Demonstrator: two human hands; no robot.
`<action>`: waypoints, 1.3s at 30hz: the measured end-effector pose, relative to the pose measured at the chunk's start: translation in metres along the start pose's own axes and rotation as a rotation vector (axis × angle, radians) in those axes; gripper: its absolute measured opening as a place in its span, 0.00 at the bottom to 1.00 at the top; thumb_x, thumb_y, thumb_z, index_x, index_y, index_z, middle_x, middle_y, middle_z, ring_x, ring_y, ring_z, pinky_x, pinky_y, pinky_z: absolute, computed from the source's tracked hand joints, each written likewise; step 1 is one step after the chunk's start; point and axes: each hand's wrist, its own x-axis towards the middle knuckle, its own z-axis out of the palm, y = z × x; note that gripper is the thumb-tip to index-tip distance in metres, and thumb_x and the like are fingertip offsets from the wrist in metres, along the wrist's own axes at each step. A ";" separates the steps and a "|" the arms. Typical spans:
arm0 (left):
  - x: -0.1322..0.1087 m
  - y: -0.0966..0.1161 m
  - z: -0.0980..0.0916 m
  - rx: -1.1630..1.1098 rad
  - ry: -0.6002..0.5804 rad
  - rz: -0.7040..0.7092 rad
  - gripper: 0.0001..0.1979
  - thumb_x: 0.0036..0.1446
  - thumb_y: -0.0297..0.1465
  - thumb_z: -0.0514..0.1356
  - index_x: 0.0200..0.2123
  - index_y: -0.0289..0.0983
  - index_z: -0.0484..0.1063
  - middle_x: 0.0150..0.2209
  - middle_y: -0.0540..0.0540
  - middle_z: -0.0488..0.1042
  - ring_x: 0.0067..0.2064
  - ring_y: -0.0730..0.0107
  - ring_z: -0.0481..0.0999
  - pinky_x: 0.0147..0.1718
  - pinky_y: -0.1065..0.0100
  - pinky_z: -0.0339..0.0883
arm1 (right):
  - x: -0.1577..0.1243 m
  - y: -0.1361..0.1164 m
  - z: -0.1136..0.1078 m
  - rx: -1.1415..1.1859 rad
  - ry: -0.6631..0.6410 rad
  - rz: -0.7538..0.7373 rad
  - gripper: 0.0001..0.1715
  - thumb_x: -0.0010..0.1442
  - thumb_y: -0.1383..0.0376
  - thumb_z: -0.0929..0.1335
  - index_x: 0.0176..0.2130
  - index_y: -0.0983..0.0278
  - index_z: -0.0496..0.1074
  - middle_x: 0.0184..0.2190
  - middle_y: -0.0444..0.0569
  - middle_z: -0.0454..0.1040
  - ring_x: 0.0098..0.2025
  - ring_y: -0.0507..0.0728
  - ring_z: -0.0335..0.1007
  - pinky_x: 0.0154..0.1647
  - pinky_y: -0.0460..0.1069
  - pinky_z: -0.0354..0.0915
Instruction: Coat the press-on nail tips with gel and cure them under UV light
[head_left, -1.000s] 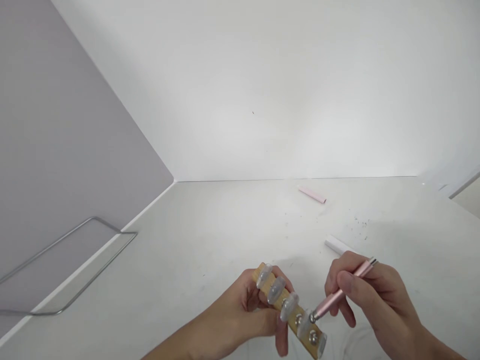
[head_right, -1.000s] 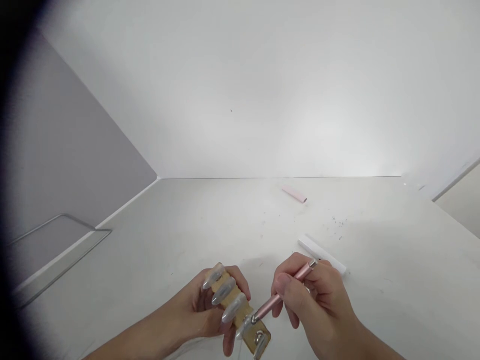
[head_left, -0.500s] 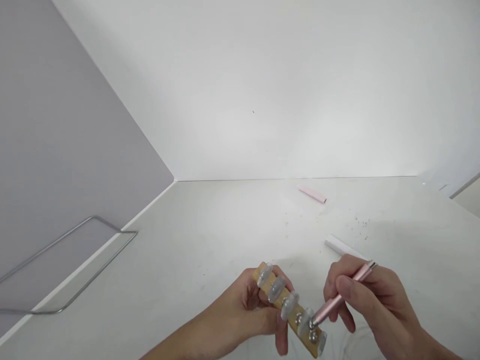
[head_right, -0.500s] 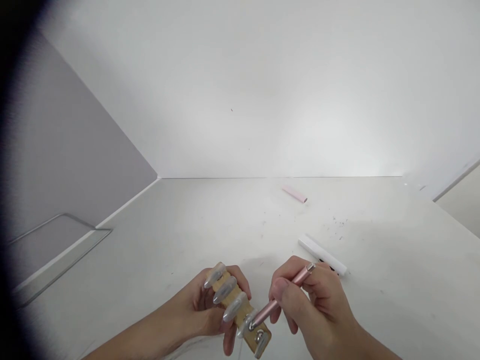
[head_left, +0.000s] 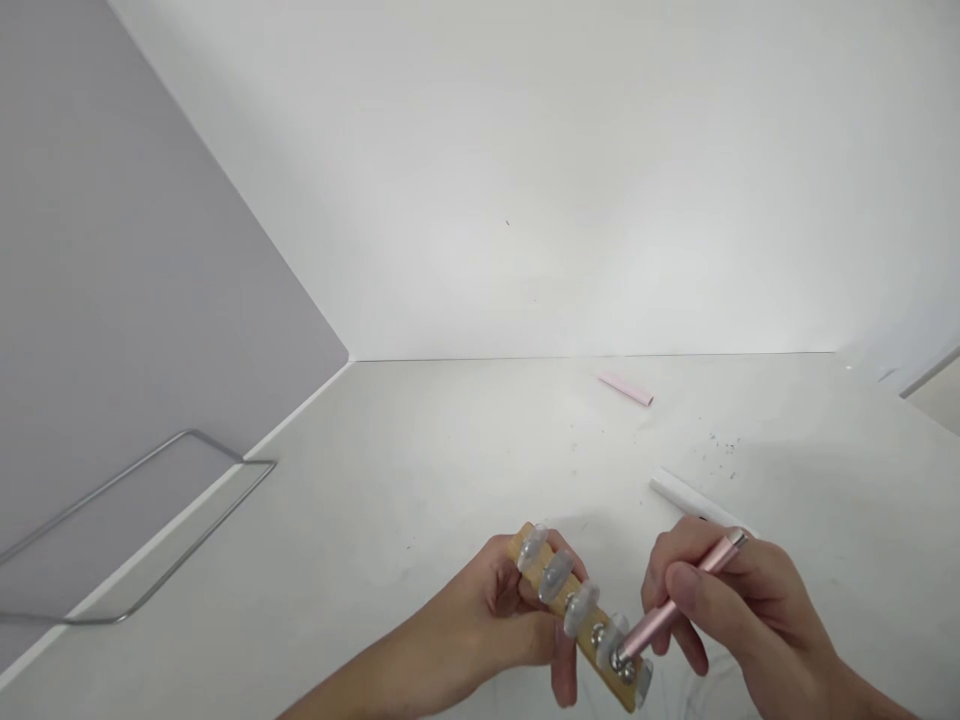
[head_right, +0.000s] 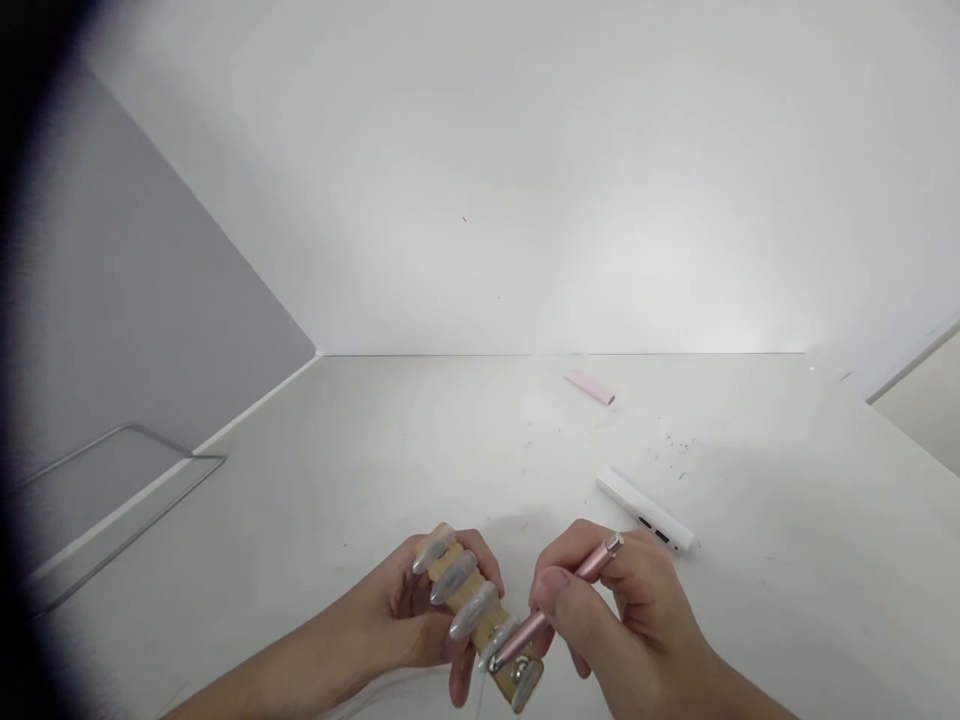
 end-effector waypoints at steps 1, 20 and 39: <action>0.000 0.000 0.000 -0.003 0.002 -0.002 0.09 0.56 0.32 0.67 0.35 0.34 0.71 0.26 0.47 0.78 0.31 0.70 0.77 0.36 0.70 0.63 | 0.000 0.000 0.000 0.003 -0.008 0.000 0.25 0.71 0.50 0.65 0.29 0.63 0.75 0.23 0.48 0.76 0.20 0.51 0.63 0.20 0.46 0.62; -0.001 -0.011 -0.004 -0.041 0.007 0.008 0.11 0.57 0.31 0.67 0.40 0.35 0.70 0.27 0.47 0.78 0.29 0.70 0.78 0.33 0.72 0.63 | 0.000 0.003 0.000 0.060 0.067 0.007 0.25 0.70 0.51 0.66 0.27 0.64 0.74 0.22 0.47 0.73 0.19 0.51 0.63 0.20 0.46 0.62; -0.001 -0.003 -0.002 -0.005 -0.012 -0.040 0.05 0.56 0.28 0.66 0.33 0.33 0.72 0.27 0.46 0.79 0.31 0.71 0.77 0.35 0.71 0.65 | 0.003 0.007 0.000 0.003 0.160 -0.022 0.23 0.69 0.55 0.66 0.25 0.63 0.73 0.21 0.46 0.73 0.18 0.49 0.62 0.19 0.44 0.61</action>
